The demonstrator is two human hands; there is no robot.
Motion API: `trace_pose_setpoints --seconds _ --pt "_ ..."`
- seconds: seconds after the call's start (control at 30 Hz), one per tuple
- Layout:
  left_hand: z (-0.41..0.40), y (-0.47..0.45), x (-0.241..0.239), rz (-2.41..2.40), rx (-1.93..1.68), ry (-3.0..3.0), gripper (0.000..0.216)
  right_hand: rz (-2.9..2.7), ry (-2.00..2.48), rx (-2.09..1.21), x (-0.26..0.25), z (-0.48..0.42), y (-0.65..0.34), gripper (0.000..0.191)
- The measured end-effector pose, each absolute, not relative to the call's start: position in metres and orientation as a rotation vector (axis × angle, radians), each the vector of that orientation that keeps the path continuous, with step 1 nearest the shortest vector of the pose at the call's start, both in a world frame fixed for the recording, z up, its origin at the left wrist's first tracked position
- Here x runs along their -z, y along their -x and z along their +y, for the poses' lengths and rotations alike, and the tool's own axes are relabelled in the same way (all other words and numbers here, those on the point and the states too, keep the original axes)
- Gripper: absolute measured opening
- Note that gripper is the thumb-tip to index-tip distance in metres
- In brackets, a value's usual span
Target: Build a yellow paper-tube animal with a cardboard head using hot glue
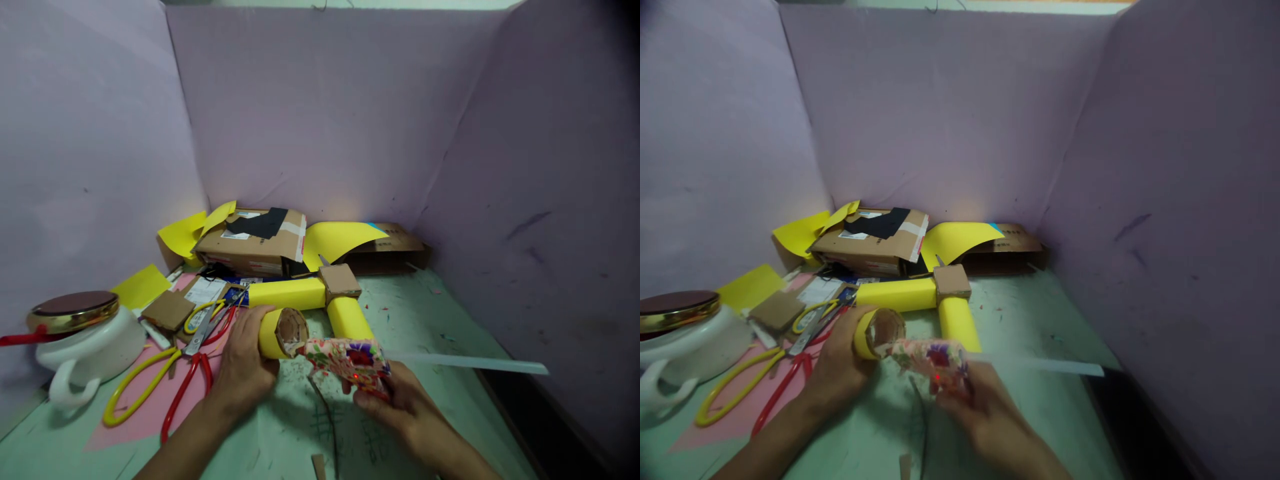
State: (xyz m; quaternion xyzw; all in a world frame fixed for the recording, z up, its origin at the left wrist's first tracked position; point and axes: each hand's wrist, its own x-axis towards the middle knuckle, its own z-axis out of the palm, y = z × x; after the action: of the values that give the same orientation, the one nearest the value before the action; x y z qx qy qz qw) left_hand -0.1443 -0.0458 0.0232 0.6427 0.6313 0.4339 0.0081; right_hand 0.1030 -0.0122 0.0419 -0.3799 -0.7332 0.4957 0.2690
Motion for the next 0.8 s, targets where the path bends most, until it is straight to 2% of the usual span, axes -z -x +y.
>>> trace_pose_setpoints --seconds 0.23,0.8 --pt "-0.047 0.140 -0.027 1.941 -1.307 -2.018 0.056 -1.957 0.875 -1.476 -0.055 -0.018 -0.098 0.036" --pt "-0.048 0.138 -0.029 1.946 -1.323 -2.063 0.055 -1.991 0.809 -1.486 -0.054 -0.018 -0.101 0.031"
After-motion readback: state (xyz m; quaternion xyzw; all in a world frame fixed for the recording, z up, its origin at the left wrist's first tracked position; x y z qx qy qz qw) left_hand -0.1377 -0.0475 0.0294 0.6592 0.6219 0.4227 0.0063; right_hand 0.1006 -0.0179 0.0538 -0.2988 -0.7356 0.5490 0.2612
